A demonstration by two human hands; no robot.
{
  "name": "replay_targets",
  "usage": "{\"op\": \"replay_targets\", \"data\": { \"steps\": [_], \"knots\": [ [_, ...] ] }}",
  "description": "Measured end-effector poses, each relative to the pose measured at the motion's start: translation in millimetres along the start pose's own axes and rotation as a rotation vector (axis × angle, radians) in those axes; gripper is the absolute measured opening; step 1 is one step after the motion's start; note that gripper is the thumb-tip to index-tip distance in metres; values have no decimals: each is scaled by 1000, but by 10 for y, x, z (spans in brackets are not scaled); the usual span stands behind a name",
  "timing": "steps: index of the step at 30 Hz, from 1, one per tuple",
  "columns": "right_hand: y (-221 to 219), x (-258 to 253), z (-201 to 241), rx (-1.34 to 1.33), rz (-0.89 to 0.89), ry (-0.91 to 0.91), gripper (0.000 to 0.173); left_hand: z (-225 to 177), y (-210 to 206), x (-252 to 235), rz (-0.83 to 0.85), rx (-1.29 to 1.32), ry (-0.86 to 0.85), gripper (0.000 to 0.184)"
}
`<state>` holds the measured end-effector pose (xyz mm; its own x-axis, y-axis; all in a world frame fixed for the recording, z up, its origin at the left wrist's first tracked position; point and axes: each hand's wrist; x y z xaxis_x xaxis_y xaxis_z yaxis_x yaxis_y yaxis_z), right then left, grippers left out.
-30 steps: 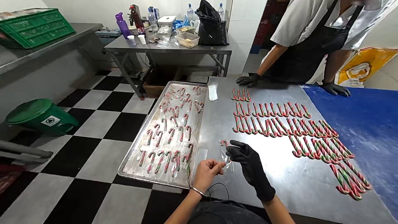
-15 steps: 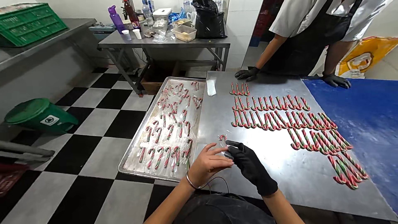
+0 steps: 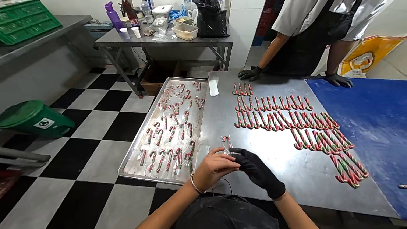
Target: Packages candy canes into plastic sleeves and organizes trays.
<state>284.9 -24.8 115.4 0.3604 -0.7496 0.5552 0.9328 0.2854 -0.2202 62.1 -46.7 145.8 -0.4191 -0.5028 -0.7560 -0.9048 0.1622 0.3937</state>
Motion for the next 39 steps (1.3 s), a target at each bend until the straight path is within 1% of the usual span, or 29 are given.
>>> {"op": "replay_targets", "data": {
  "steps": [1, 2, 3, 4, 6, 8, 9, 10, 13, 15, 16, 18, 20, 22, 23, 24, 25, 26, 27, 28, 29, 30, 32, 33, 34, 35, 37, 38, 39],
  "knots": [
    [184, -82, -71, 105, -117, 38, 36, 5, 6, 22, -54, 19, 71, 13],
    [388, -150, -144, 157, -235, 64, 37, 21, 17, 62, -106, 31, 142, 13],
    [576, -189, -193, 145, -313, 66, 36, 52, 34, 117, -140, 33, 207, 14],
    [721, -210, -218, 96, -349, 49, 34, 106, 52, 187, -148, 4, 255, 16],
    [835, -236, -253, 3, -382, 14, 32, 245, 76, 357, -97, -128, 296, 21],
    [798, -240, -256, -64, -348, 10, 32, 344, 61, 464, 27, -259, 311, 27],
    [752, -235, -223, -102, -326, 14, 32, 372, 31, 471, 99, -308, 284, 32],
    [698, -224, -170, -137, -298, 17, 32, 391, -10, 454, 169, -361, 219, 37],
    [538, -143, 10, -212, -200, -19, 31, 463, -127, 373, 345, -626, -69, 47],
    [467, -88, 111, -254, -111, -69, 30, 532, -129, 271, 406, -704, -250, 55],
    [445, -59, 150, -268, -60, -91, 28, 563, -116, 209, 425, -704, -336, 55],
    [410, -4, 204, -241, 50, -110, 25, 572, -83, 54, 466, -650, -495, 51],
    [368, 42, 215, -198, 149, -109, 25, 525, -95, -124, 470, -509, -611, 42],
    [301, 79, 225, -174, 202, -118, 24, 466, -178, -216, 386, -300, -616, 27],
    [297, 80, 225, -154, 187, -113, 24, 428, -213, -222, 335, -201, -556, 22],
    [347, 75, 220, -104, 119, -83, 29, 382, -226, -210, 289, -124, -458, 19],
    [472, 48, 189, 12, -12, -13, 35, 342, -220, -179, 249, -77, -332, 18],
    [669, -11, 118, 199, -223, 73, 39, 307, -201, -131, 216, -58, -195, 18],
    [864, -71, 44, 427, -510, 125, 43, 273, -179, -68, 178, -61, -56, 18],
    [1043, -125, -17, 613, -737, 106, 52, 239, -157, 4, 134, -65, 92, 18],
    [1168, -186, -70, 744, -853, 50, 60, 218, -137, 70, 93, -58, 244, 21],
    [1196, -233, -109, 850, -847, -34, 64, 209, -120, 118, 60, -36, 391, 24],
    [925, -317, -179, 1120, -709, -193, 64, 215, -89, 199, 11, -3, 596, 28],
    [704, -360, -250, 1257, -677, -199, 60, 223, -71, 227, -4, 10, 658, 31],
    [488, -398, -334, 1372, -691, -196, 52, 229, -57, 249, -23, 32, 701, 33],
    [303, -422, -403, 1451, -707, -209, 49, 223, -53, 266, -56, 54, 730, 33],
    [117, -421, -434, 1465, -686, -233, 48, 194, -61, 275, -164, 71, 739, 25],
    [108, -387, -367, 1370, -650, -215, 45, 176, -56, 266, -209, 58, 727, 21],
    [132, -320, -279, 1214, -619, -147, 42, 165, -47, 268, -235, 28, 694, 19]
  ]
}}
Point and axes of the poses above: each hand's wrist, its own x-axis away from the middle knuckle, its own y-axis out of the back of the hand, z = x × y, and after that the axes turned 14 degrees about -y, right-handed
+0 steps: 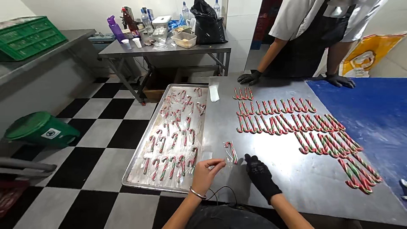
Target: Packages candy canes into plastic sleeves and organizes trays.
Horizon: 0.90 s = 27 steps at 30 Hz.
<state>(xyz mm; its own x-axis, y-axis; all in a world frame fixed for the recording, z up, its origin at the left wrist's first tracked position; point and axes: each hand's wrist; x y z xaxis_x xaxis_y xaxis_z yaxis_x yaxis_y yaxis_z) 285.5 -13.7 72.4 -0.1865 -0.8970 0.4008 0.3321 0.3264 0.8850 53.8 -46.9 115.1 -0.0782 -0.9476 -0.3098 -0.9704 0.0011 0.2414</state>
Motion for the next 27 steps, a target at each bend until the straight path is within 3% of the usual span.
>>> {"op": "replay_targets", "data": {
  "steps": [4, 6, 9, 16, 19, 21, 23, 25, 27],
  "knots": [
    [514, 329, 35, -947, -62, 223, 39, 72, 37, 25, -27, -215, -241, 20],
    [774, 618, 198, -1174, -185, 357, 49, 71, 31, 26, -24, -288, -338, 20],
    [851, 810, 363, -1185, -373, 490, 53, 26, -6, 0, -5, -348, -424, 23],
    [615, 800, 462, -1179, -399, 563, 35, -164, -22, -22, 12, -288, -528, 23],
    [489, 754, 405, -876, -426, 608, 29, -181, -61, 7, -13, -122, -504, 19],
    [416, 735, 320, -581, -273, 583, 46, -172, -118, 52, -38, -25, -452, 15],
    [435, 808, 311, -616, 4, 483, 60, -166, -157, 95, 39, 6, -402, 12],
    [477, 846, 298, -666, 168, 370, 43, -135, -190, 127, 132, 0, -360, 15],
    [337, 677, 190, -720, 61, 340, 27, 9, -143, 98, 99, -75, -226, 29]
  ]
}}
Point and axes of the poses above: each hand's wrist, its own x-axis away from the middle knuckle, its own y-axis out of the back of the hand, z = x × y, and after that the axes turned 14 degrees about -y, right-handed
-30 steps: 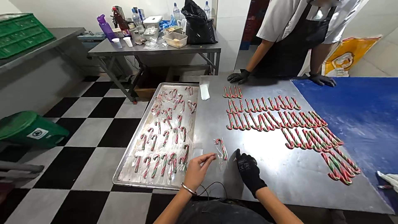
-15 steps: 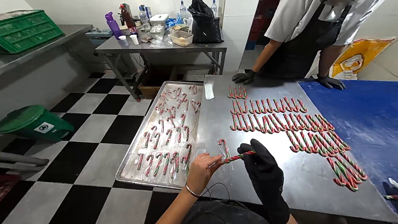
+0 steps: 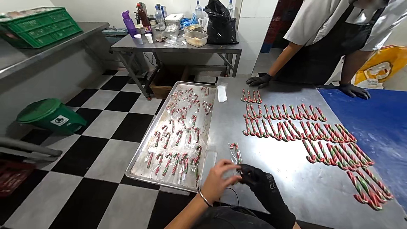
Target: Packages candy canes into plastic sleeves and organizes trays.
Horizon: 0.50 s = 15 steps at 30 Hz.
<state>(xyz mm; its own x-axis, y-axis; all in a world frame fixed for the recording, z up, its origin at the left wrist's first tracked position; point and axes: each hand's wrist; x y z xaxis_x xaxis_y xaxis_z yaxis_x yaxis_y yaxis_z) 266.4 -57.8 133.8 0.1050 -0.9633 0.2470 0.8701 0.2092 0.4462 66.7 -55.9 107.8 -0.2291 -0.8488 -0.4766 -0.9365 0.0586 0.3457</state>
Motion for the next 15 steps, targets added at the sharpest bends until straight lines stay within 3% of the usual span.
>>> {"op": "replay_targets", "data": {
  "steps": [4, 6, 9, 11, 13, 15],
  "knots": [
    [-52, -395, -410, -1, -350, -13, 23, 861, 289, 3, -47, -264, 625, 66],
    [-178, -572, -690, 13, -447, -18, 24, 1234, 352, 84, 6, -296, 793, 68],
    [-324, -620, -1074, 106, -438, -22, 28, 1487, 331, 229, -66, -264, 772, 37],
    [-298, -517, -1359, 303, -412, 71, 45, 1492, 313, 300, -136, -207, 729, 26],
    [-37, -442, -1537, 549, -443, 205, 65, 1453, 324, 338, -192, -125, 683, 27],
    [507, -586, -1640, 754, -519, 225, 58, 1423, 310, 366, -243, -80, 645, 27]
  ]
}}
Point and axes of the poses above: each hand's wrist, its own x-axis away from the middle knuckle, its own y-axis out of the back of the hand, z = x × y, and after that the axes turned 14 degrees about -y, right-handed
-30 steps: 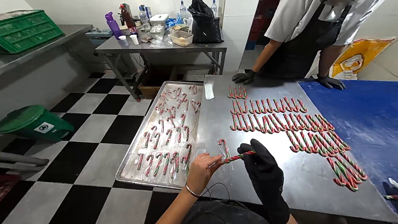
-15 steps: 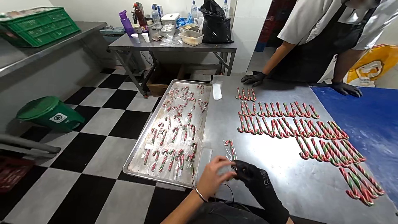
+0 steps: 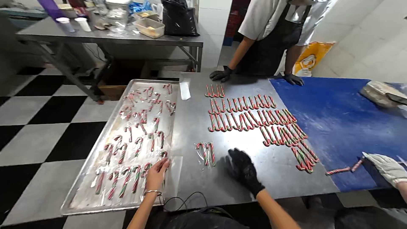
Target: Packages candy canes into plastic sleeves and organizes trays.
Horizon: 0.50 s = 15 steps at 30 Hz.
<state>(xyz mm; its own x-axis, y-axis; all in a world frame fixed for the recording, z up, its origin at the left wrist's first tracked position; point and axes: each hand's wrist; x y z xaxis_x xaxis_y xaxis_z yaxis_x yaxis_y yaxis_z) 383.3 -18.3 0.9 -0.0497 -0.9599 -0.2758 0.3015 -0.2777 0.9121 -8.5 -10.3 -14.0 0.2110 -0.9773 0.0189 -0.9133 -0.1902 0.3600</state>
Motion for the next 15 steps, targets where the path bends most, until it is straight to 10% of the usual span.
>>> {"op": "replay_targets", "data": {
  "steps": [6, 15],
  "knots": [
    [244, -1307, -1095, 194, 209, -637, 54, -182, 103, 89, -89, -36, -8, 24],
    [231, -456, 569, 140, 486, -566, 51, -643, 187, 53, 11, -28, -166, 24]
  ]
}}
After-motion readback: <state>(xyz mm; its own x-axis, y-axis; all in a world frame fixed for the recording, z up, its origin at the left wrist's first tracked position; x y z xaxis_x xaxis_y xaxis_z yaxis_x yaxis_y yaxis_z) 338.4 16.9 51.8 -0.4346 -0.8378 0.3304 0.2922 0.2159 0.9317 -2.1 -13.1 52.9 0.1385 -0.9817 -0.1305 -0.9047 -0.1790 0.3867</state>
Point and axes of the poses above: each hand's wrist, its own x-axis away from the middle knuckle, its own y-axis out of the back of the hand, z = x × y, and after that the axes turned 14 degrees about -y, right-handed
